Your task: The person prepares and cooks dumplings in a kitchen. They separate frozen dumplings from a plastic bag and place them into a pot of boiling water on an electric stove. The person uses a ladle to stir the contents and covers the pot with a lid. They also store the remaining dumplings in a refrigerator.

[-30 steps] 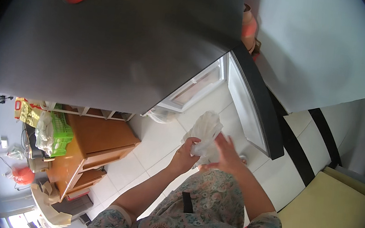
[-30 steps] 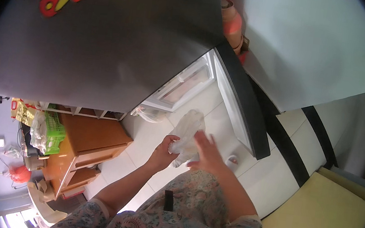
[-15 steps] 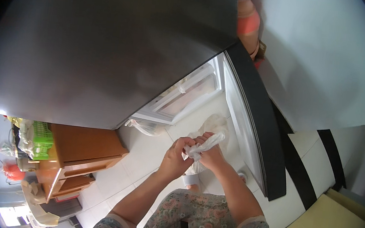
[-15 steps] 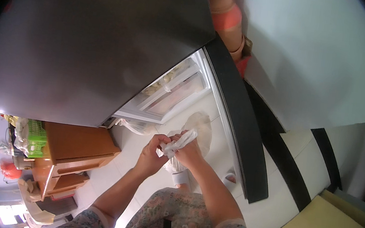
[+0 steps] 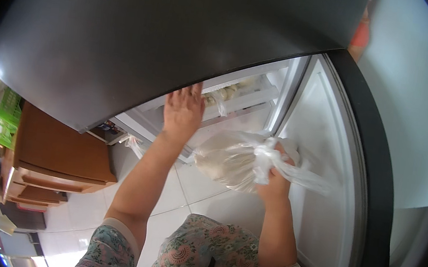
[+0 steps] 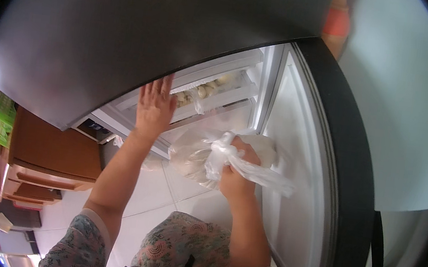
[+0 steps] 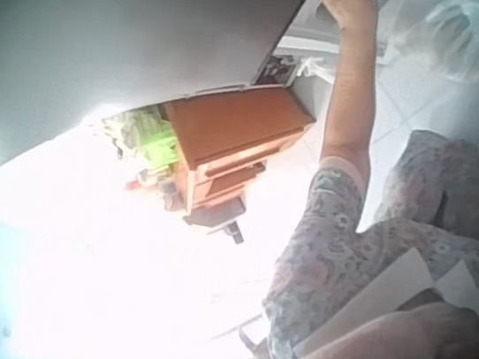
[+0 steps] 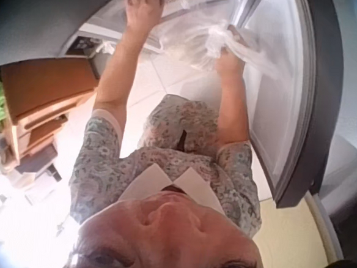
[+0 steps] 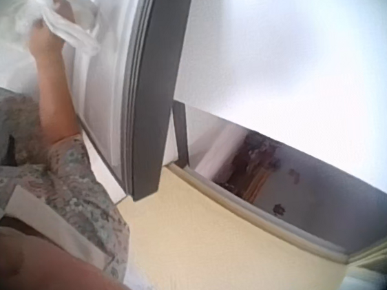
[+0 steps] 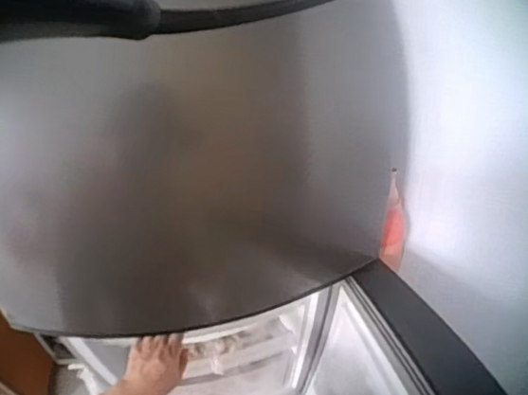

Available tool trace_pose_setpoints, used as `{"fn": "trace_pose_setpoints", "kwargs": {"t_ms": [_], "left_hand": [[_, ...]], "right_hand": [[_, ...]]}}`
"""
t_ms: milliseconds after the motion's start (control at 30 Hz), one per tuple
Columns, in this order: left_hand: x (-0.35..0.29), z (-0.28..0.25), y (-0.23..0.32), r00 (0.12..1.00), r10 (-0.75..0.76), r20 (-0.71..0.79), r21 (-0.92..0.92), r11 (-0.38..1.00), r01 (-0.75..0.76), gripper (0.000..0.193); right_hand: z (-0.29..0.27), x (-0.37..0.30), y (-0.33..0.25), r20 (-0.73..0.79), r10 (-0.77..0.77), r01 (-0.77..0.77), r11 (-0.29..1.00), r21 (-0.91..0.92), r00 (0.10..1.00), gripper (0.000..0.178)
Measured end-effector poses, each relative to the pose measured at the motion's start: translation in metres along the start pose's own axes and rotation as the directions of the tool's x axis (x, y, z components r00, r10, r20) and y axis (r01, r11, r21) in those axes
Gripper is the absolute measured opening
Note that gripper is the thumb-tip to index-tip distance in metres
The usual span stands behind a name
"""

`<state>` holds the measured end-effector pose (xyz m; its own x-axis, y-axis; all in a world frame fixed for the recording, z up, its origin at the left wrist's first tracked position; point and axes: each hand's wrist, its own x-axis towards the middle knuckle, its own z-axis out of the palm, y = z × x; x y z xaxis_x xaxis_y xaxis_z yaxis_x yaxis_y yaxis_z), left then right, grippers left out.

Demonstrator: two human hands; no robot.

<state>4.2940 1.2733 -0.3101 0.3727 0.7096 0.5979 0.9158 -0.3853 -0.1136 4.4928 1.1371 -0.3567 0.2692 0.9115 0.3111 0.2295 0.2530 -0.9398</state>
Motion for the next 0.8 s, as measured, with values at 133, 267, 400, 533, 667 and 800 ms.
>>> {"fn": "trace_pose_setpoints", "kwargs": {"t_ms": [133,267,400,533,667,800], "left_hand": [[-0.004,0.015,-0.023,0.997,0.023,-0.067,0.035,0.999,-0.020,0.057],[-0.015,-0.006,0.003,0.989,0.088,-0.119,-0.027,0.995,-0.092,0.056],[-0.037,-0.041,0.021,0.991,0.113,-0.069,-0.086,0.989,-0.119,0.057],[-0.052,-0.067,0.040,0.988,0.143,0.063,-0.122,0.983,-0.135,0.059],[-0.057,-0.085,0.049,0.987,0.158,0.019,-0.188,0.970,-0.152,0.055],[-0.124,-0.090,0.046,0.982,-0.152,0.110,-0.745,0.641,0.183,0.049]], "right_hand": [[-0.002,0.010,0.001,-0.070,-0.291,0.298,0.943,0.147,0.954,0.024],[-0.014,-0.006,0.018,-0.073,0.043,0.016,0.751,0.661,0.996,0.055],[-0.036,-0.009,0.010,-0.034,0.086,-0.064,0.905,0.421,0.996,0.069],[-0.051,-0.009,-0.013,-0.019,0.020,-0.007,0.843,0.539,1.000,0.061],[-0.055,-0.006,-0.057,-0.146,-0.037,0.090,0.925,0.369,0.989,0.048],[-0.065,0.004,-0.088,-0.270,0.114,0.082,0.781,0.619,0.956,0.040]]}}
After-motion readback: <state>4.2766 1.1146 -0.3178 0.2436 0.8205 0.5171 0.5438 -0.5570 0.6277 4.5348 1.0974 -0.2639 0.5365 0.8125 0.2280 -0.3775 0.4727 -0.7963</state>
